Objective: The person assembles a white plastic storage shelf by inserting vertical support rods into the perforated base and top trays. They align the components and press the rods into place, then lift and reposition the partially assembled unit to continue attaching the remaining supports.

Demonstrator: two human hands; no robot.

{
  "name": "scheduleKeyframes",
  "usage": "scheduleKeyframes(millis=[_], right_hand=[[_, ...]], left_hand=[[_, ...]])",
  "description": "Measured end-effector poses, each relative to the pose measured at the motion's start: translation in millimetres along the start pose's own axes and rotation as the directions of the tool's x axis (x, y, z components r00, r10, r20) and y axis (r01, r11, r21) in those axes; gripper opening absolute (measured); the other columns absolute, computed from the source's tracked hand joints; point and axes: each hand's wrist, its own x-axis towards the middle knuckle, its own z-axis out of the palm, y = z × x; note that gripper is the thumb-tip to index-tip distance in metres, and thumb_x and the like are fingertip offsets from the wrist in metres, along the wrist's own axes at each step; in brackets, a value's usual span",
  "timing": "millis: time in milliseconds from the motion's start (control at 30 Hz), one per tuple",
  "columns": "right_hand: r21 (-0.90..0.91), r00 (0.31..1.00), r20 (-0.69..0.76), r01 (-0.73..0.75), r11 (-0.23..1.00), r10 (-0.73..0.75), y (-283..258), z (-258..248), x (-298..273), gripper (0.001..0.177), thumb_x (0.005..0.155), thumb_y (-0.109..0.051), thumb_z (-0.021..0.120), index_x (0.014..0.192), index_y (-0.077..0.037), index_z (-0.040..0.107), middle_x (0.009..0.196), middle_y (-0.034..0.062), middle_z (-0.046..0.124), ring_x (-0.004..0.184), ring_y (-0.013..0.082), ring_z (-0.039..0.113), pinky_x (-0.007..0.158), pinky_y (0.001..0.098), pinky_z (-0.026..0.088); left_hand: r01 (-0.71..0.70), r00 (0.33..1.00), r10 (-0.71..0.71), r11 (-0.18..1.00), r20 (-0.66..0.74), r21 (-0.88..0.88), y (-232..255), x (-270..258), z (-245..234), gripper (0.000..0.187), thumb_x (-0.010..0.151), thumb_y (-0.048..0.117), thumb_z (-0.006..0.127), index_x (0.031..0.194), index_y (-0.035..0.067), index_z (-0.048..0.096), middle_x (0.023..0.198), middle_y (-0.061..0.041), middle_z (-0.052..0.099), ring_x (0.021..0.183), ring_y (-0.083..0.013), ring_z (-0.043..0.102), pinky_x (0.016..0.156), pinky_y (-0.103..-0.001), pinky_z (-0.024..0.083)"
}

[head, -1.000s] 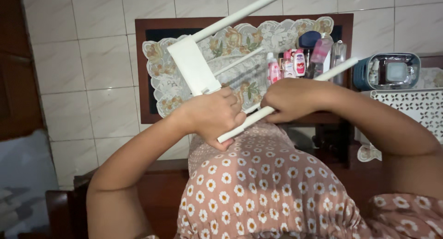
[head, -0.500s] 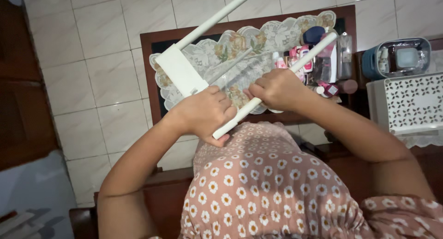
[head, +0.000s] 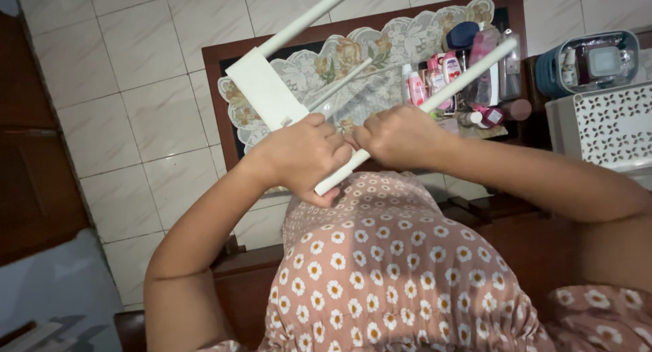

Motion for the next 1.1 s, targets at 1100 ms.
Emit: scheduleKeyframes(millis=[1100], right_hand=[[0.267, 0.961, 0.262, -0.158, 0.951, 0.087, 28.2, -25.2, -19.8, 0.031, 0.075, -0.029, 0.076, 0.093, -0.004, 0.076, 0.073, 0.0135, 0.071, 0.067, 0.0344, 0.070, 0.061, 0.0465, 0.054]], left_hand=[[-0.019, 0.996, 0.018, 1.000, 0.084, 0.012, 0.9, 5.8, 6.0, 0.053, 0.065, 0.051, 0.073, 0.078, 0.001, 0.059, 0.070, -0.013, 0.061, 0.072, -0.0334, 0.061, 0.076, -0.042, 0.046]])
